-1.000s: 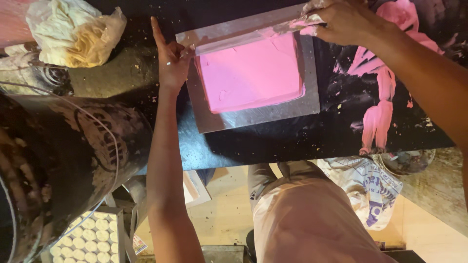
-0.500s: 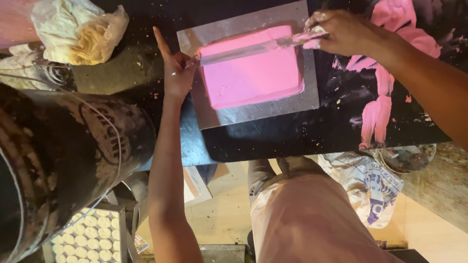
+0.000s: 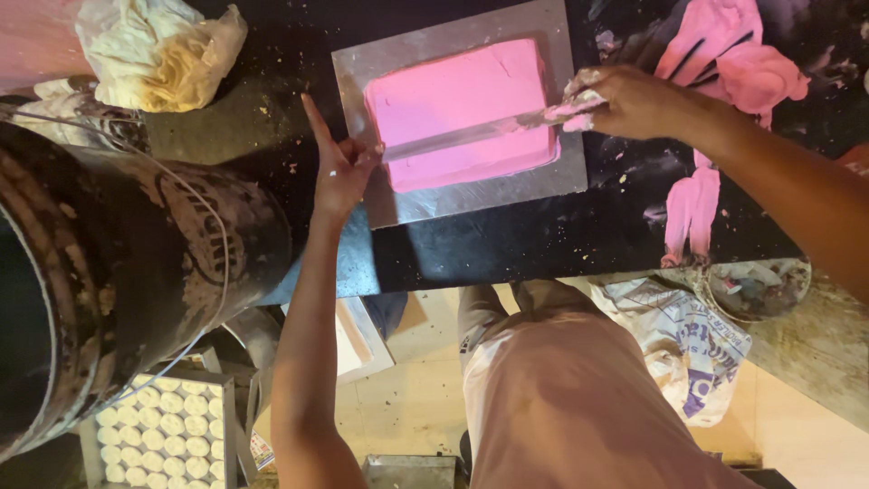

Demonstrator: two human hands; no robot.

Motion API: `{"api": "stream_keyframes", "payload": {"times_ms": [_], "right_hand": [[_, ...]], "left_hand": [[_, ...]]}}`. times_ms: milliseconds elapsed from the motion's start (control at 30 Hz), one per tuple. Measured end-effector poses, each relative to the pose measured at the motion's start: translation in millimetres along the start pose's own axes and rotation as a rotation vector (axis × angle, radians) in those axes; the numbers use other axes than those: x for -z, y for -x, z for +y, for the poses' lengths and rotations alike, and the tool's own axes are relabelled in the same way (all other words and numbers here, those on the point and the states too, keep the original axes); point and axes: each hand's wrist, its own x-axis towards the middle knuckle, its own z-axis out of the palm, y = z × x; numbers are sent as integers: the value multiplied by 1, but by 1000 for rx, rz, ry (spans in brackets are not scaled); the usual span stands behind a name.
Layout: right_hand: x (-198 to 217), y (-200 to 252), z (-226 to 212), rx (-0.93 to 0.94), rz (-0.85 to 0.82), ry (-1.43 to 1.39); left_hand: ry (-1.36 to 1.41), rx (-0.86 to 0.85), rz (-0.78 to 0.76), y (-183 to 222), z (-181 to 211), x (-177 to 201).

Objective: The person frosts a cake by applying pink frosting to the top and sides using a spatula and a flat scraper, while another person assists.

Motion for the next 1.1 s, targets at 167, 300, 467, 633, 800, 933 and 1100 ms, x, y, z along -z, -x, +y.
{"api": "stream_keyframes", "payload": {"times_ms": [167, 300, 467, 633, 800, 933, 1100], "right_hand": [[-5, 13, -13, 79, 2, -8], [-11, 26, -24, 60, -27, 3], [-22, 49, -38, -43, -123, 85], [-33, 96, -69, 37, -11, 88], [-63, 138, -99, 20, 238, -109], [-121, 135, -147, -282, 579, -942], [-134, 115, -193, -351, 724, -1378]], "left_hand": [[21, 77, -36, 21, 11, -2], [88, 34, -67, 35, 14, -2], [-6, 132, -136, 58, 27, 5], [92, 156, -113, 93, 57, 16], [295, 51, 344, 116, 49, -25], [-108, 361, -322, 151, 60, -124], [403, -21, -580, 170, 87, -191]]}}
